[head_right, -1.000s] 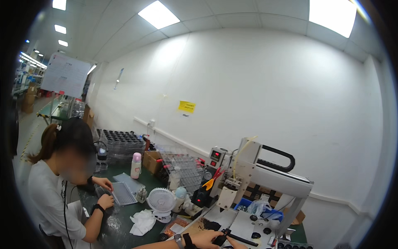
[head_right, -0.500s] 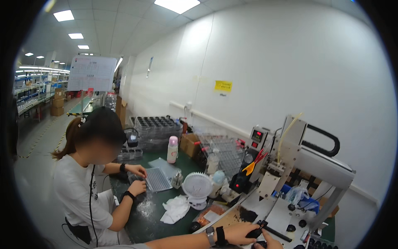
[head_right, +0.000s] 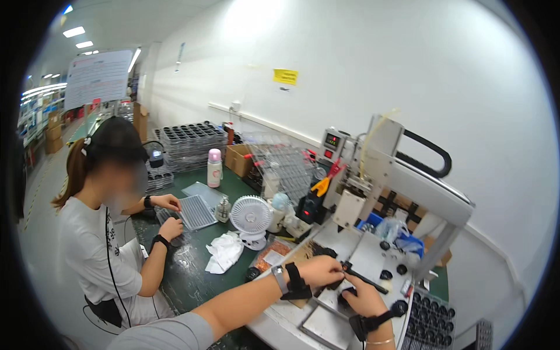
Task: Assembling small electronic components at a manual assembly station.
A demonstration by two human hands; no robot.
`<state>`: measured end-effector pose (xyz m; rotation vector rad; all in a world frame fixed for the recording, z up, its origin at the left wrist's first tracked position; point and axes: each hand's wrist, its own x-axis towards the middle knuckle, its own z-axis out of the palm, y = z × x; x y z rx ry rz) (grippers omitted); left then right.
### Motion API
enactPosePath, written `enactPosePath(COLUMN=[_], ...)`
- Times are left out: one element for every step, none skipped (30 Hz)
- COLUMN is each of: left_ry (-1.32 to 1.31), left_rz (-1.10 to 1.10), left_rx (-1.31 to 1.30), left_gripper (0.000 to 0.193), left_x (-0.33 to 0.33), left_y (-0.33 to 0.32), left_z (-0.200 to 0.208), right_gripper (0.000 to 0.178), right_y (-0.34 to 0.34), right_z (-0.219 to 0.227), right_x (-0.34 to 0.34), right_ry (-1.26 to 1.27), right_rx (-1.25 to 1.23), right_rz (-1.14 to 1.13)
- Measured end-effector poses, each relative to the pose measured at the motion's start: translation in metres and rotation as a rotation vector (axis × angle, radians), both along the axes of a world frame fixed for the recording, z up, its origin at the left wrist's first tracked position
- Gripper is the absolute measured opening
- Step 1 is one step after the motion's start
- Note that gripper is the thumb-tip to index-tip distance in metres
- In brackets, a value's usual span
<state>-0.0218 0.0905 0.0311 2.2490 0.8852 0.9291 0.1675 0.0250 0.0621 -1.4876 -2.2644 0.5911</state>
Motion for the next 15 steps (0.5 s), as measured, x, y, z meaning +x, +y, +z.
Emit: enactPosePath(left_ry=[0.001,0.000,-0.018,-0.037,-0.045,-0.003,0.023,0.054,0.059,0.024,-0.007,0.002,-0.102,-0.204,-0.190], left_rz=[0.002,0.011,0.019,0.028,0.065,0.097,0.119,0.141,0.130,0.161,0.198,0.194,0.181,0.169,0.187], left_rx=[0.003,0.002,-0.033,-0.067,-0.092,-0.091,-0.097,-0.101,-0.096,-0.083,-0.076,-0.077,-0.099,-0.126,-0.016], left_gripper=[0.031,0.031,0.030,0.030,0.028,0.028,0.028,0.028,0.028,0.028,0.028,0.028,0.027,0.027,0.028], left_x=[0.003,0.005,0.006,0.008,0.011,0.015,0.018,0.019,0.021,0.024,0.022,0.019,0.015,0.009,0.005], left_y=[0.002,0.005,0.007,0.010,0.016,0.020,0.022,0.022,0.021,0.021,0.017,0.015,0.013,0.007,-0.005], left_z=[0.002,0.002,0.002,-0.001,-0.001,-0.001,-0.003,0.002,0.007,0.013,0.019,0.026,0.035,0.043,0.054], right_gripper=[0.049,0.049,0.049,0.049,0.048,0.047,0.047,0.047,0.047,0.048,0.049,0.049,0.050,0.051,0.050], right_y=[0.003,0.002,-0.001,-0.005,-0.003,-0.001,-0.002,-0.001,0.000,0.001,0.000,-0.001,-0.001,-0.002,-0.003], right_z=[-0.005,-0.008,-0.002,0.002,0.001,-0.001,-0.004,-0.005,-0.006,-0.005,-0.006,-0.002,0.006,0.014,0.022], right_x=[0.004,0.008,0.004,-0.001,0.000,0.001,0.002,0.003,0.004,0.005,0.003,0.001,-0.001,-0.006,-0.006], right_ry=[0.017,0.032,0.015,-0.003,-0.020,-0.043,-0.052,-0.056,-0.052,-0.079,-0.100,-0.092,-0.144,-0.196,-0.212], right_rx=[0.054,0.104,0.098,0.093,0.139,0.130,0.141,0.153,0.157,0.164,0.164,0.162,0.086,0.006,-0.032], right_rz=[0.017,0.040,0.031,0.022,0.037,0.027,0.021,0.016,0.004,0.010,0.021,0.016,0.010,0.006,-0.005])
